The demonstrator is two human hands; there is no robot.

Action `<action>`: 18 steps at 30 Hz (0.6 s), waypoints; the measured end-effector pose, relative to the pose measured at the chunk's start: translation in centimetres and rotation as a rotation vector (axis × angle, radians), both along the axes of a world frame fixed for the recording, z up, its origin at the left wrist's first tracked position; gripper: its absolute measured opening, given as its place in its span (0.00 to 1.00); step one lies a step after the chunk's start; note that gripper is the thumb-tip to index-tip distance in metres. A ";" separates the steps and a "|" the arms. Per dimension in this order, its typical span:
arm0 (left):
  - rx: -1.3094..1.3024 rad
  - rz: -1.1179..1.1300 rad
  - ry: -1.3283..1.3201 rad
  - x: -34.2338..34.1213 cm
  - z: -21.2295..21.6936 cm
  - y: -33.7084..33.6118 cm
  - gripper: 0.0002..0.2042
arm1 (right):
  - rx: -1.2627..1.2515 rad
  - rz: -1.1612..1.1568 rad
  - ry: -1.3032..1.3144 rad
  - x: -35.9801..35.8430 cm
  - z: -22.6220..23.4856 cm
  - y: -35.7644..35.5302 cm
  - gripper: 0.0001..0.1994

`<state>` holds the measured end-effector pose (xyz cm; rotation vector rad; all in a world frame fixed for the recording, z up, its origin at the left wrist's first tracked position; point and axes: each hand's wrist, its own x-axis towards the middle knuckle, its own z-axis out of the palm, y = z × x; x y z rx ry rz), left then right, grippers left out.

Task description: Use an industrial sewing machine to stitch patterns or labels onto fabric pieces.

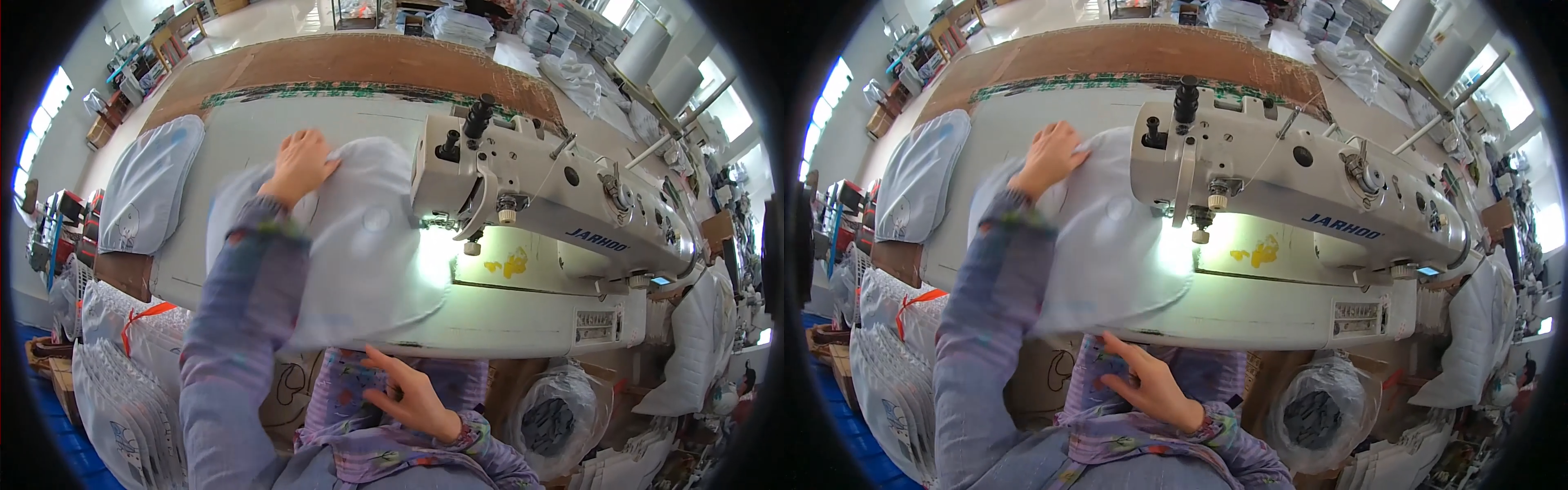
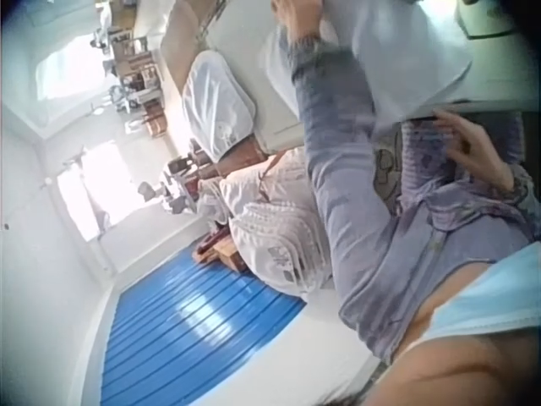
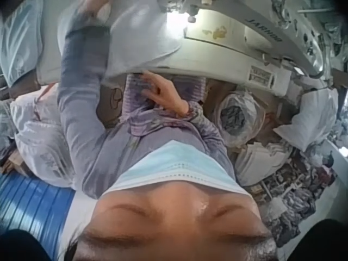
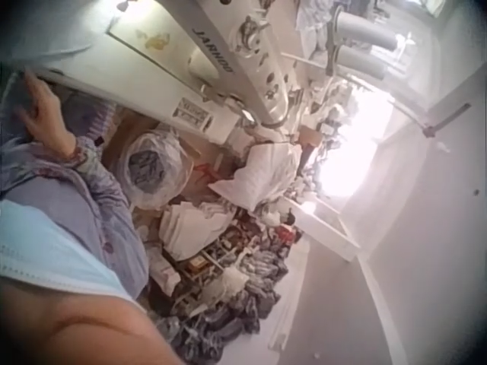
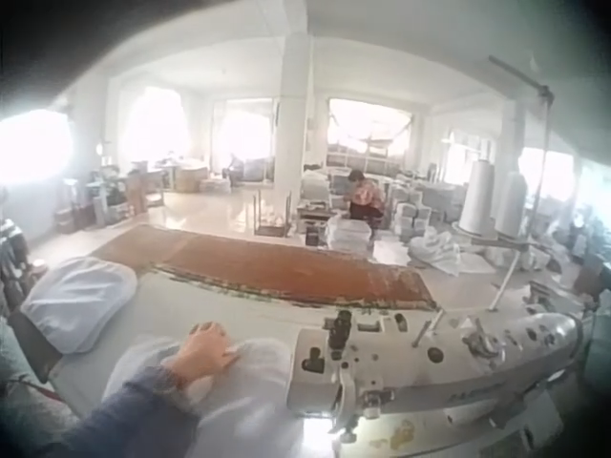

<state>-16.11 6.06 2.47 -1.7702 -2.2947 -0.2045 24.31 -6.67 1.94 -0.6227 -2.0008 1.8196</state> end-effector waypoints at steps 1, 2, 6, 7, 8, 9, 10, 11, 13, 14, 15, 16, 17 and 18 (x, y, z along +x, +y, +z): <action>-0.047 0.039 0.009 0.6 0.1 -2.8 0.15 | -0.049 0.015 -0.030 0.8 -0.4 -0.1 0.34; -0.093 0.073 0.017 1.9 0.1 -5.7 0.15 | -0.097 0.027 -0.063 1.7 -0.7 0.0 0.35; -0.288 0.108 -0.028 10.2 2.1 -15.4 0.12 | 0.023 -0.266 -0.158 7.7 -2.2 2.9 0.21; -0.362 0.145 -0.061 11.6 2.8 -16.7 0.12 | 0.052 -0.353 -0.176 9.3 -2.0 3.9 0.19; -0.371 0.146 -0.057 12.5 3.1 -16.3 0.12 | 0.084 -0.441 -0.197 10.6 -1.9 4.9 0.16; -0.180 0.096 -0.030 13.8 3.5 -15.5 0.14 | 0.034 -0.508 -0.208 11.8 -1.7 5.8 0.16; 0.014 0.045 -0.008 15.1 3.7 -14.4 0.16 | -0.010 -0.575 -0.223 12.3 -1.2 6.3 0.16; 0.055 -0.112 -0.217 16.0 3.1 -12.6 0.19 | -0.007 -0.573 -0.226 12.4 -0.7 6.4 0.16; 0.123 -0.317 -0.455 17.7 0.5 -8.4 0.22 | -0.086 -0.565 -0.271 11.8 0.0 6.3 0.12; 0.155 -0.364 -0.488 18.4 -0.2 -7.0 0.23 | -0.080 -0.564 -0.269 11.7 0.0 6.0 0.12; 0.160 -0.363 -0.486 18.7 -0.4 -6.7 0.23 | -0.002 -0.559 -0.227 11.7 -0.4 5.6 0.13; 0.167 -0.365 -0.483 18.9 -0.6 -6.6 0.22 | 0.072 -0.559 -0.189 11.6 -0.6 5.1 0.13; 0.173 -0.365 -0.479 19.0 -0.7 -6.6 0.22 | 0.039 -0.570 -0.205 11.5 -0.3 4.7 0.14; 0.171 -0.367 -0.480 18.9 -0.8 -6.6 0.22 | 0.037 -0.572 -0.206 11.4 -0.4 4.4 0.14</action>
